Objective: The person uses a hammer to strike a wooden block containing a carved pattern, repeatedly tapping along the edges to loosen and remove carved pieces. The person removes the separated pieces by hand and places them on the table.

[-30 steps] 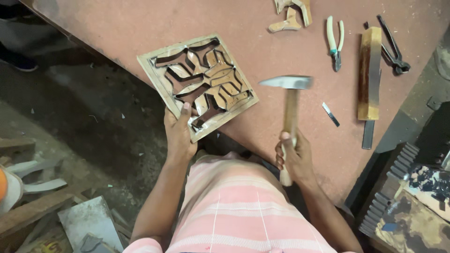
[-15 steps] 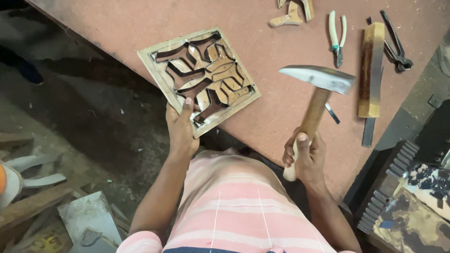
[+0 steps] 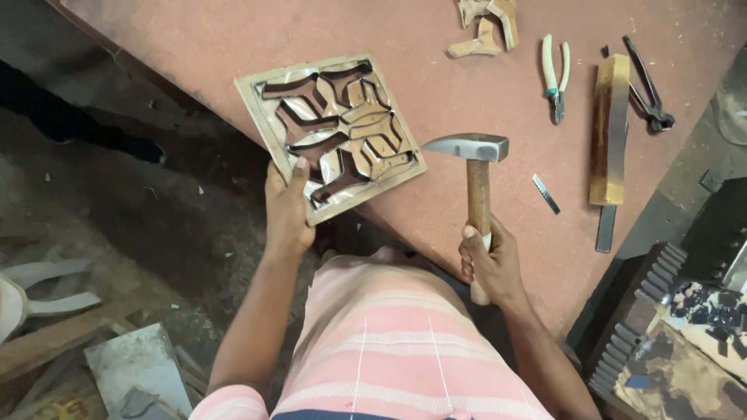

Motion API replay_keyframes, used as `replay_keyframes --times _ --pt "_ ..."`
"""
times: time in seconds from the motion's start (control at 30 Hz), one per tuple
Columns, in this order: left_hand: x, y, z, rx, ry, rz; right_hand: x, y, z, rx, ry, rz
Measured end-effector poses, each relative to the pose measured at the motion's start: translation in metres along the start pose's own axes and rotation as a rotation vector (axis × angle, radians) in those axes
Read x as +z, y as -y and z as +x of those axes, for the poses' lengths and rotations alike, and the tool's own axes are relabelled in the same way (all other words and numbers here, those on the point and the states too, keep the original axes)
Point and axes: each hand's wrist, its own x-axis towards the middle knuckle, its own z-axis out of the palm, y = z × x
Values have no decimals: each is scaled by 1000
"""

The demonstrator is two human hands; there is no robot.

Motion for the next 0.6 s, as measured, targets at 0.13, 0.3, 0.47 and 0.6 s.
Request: replay_keyframes --times 0.13,0.3,0.47,0.6 --pt "-16 -20 29 -40 -35 268 3 0 1 -16 37 -17" --pt "-50 -35 85 -159 -79 498 -4 0 -2 -224 82 -190" --pt "-54 -20 117 143 -257 825 -3 11 17 -662 112 -470" --pt "-40 -19 145 566 -167 1162 4 13 35 -533 129 -682"
